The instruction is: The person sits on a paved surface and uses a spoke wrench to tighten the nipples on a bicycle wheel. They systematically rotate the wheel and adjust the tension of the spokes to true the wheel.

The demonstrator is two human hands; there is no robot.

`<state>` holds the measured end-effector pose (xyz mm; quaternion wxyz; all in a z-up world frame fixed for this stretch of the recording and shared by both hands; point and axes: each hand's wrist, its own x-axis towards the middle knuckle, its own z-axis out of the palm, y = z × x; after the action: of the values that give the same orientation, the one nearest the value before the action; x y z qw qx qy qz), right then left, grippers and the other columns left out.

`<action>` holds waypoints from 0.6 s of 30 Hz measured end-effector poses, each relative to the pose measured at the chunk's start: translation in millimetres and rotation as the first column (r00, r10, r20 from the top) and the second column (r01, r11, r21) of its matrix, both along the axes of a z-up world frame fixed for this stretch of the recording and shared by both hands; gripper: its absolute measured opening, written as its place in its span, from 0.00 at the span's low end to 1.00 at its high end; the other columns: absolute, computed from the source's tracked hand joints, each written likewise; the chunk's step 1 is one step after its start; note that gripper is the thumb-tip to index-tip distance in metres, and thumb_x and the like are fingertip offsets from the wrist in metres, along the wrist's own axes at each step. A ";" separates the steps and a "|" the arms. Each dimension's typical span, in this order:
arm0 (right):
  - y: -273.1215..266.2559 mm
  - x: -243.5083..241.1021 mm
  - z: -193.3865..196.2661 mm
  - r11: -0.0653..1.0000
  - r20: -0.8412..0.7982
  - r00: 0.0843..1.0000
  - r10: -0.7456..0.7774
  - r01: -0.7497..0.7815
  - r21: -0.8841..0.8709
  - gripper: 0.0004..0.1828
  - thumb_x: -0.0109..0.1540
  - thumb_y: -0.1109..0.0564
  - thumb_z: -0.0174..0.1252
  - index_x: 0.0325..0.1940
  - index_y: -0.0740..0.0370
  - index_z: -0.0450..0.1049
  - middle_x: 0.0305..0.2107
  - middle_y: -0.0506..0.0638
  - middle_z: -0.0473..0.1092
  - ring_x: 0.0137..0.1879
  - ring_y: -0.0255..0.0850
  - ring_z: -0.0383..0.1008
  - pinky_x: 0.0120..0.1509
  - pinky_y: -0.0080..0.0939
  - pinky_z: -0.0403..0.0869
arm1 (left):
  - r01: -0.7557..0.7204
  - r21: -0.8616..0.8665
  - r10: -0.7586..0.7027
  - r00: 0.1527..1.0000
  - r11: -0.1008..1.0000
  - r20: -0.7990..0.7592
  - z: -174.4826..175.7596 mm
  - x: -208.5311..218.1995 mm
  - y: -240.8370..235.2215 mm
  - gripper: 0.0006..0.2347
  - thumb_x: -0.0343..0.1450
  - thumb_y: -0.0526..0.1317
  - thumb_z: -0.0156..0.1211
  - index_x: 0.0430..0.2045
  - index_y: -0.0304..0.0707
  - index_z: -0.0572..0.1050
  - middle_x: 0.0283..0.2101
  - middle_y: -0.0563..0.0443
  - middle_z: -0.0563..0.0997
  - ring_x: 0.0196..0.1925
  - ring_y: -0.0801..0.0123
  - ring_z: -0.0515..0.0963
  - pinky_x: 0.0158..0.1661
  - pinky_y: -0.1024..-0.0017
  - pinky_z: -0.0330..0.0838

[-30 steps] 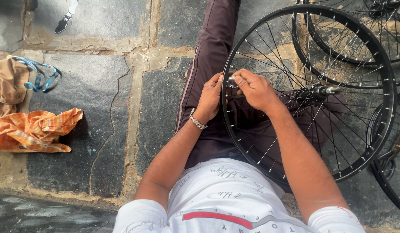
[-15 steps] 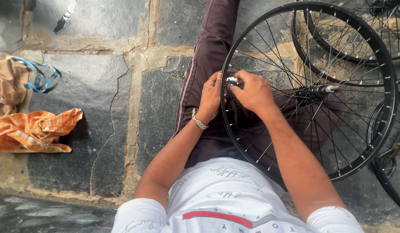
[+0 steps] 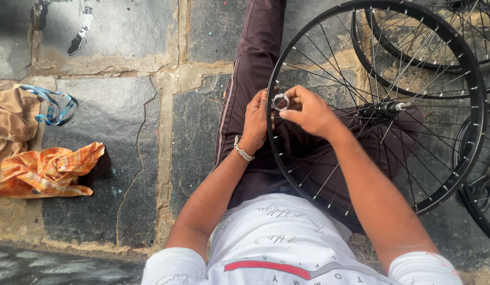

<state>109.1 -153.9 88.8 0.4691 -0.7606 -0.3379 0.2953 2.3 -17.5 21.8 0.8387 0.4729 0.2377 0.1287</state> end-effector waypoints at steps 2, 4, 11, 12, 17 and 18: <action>-3.4 -1.8 -2.5 0.995 -0.064 0.998 0.014 -0.007 0.101 0.12 0.61 0.55 0.62 0.44 0.64 0.72 0.39 0.49 0.78 0.47 0.34 0.79 0.52 0.37 0.75 | 0.005 -0.021 -0.004 0.999 1.000 0.041 -0.4 -1.1 -0.8 0.16 0.81 0.47 0.43 0.55 0.38 0.74 0.21 0.63 0.69 0.17 0.86 0.63 0.18 0.82 0.60; -3.6 -2.0 -4.8 0.994 -0.078 0.997 0.024 -0.016 0.104 0.09 0.66 0.55 0.60 0.43 0.64 0.73 0.36 0.49 0.78 0.44 0.33 0.79 0.50 0.36 0.75 | 0.007 -0.018 -0.006 0.998 1.000 0.059 -1.2 -2.0 -0.7 0.16 0.82 0.47 0.43 0.56 0.38 0.74 0.20 0.63 0.67 0.17 0.86 0.63 0.18 0.83 0.59; 3.9 -3.3 3.3 0.997 0.021 0.997 -0.078 0.079 -0.026 0.10 0.61 0.56 0.67 0.42 0.62 0.74 0.32 0.47 0.77 0.35 0.35 0.77 0.41 0.38 0.73 | -0.016 -0.015 0.017 1.000 1.000 0.017 -0.2 1.6 -0.6 0.16 0.81 0.48 0.43 0.55 0.39 0.75 0.19 0.63 0.67 0.16 0.85 0.63 0.17 0.82 0.59; 5.1 -4.9 5.5 0.993 0.074 0.992 -0.100 0.104 -0.055 0.13 0.59 0.56 0.68 0.42 0.62 0.73 0.32 0.48 0.77 0.35 0.36 0.77 0.41 0.39 0.73 | -0.022 -0.017 0.023 1.000 1.000 0.003 0.2 2.1 -0.4 0.16 0.81 0.48 0.43 0.54 0.39 0.75 0.19 0.63 0.68 0.16 0.85 0.63 0.17 0.82 0.59; 18.9 -18.5 4.4 0.963 0.425 0.902 -0.075 0.176 -0.203 0.16 0.57 0.54 0.65 0.47 0.60 0.76 0.38 0.56 0.78 0.42 0.54 0.79 0.47 0.53 0.75 | -0.034 0.033 0.035 0.998 0.999 -0.045 -1.3 0.7 -0.9 0.17 0.81 0.48 0.43 0.54 0.39 0.75 0.20 0.63 0.70 0.15 0.85 0.63 0.16 0.81 0.59; 20.3 -20.4 2.8 0.952 0.521 0.852 -0.058 0.204 -0.227 0.13 0.59 0.53 0.63 0.45 0.60 0.78 0.38 0.59 0.78 0.44 0.59 0.79 0.48 0.57 0.74 | -0.026 0.047 0.028 0.999 0.999 -0.038 -1.9 1.6 -0.9 0.17 0.80 0.49 0.43 0.54 0.41 0.76 0.18 0.64 0.67 0.14 0.85 0.62 0.15 0.82 0.59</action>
<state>88.7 -133.5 91.6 0.2728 -0.8902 -0.3523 0.0950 3.9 -18.4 19.9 0.8209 0.4912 0.2573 0.1364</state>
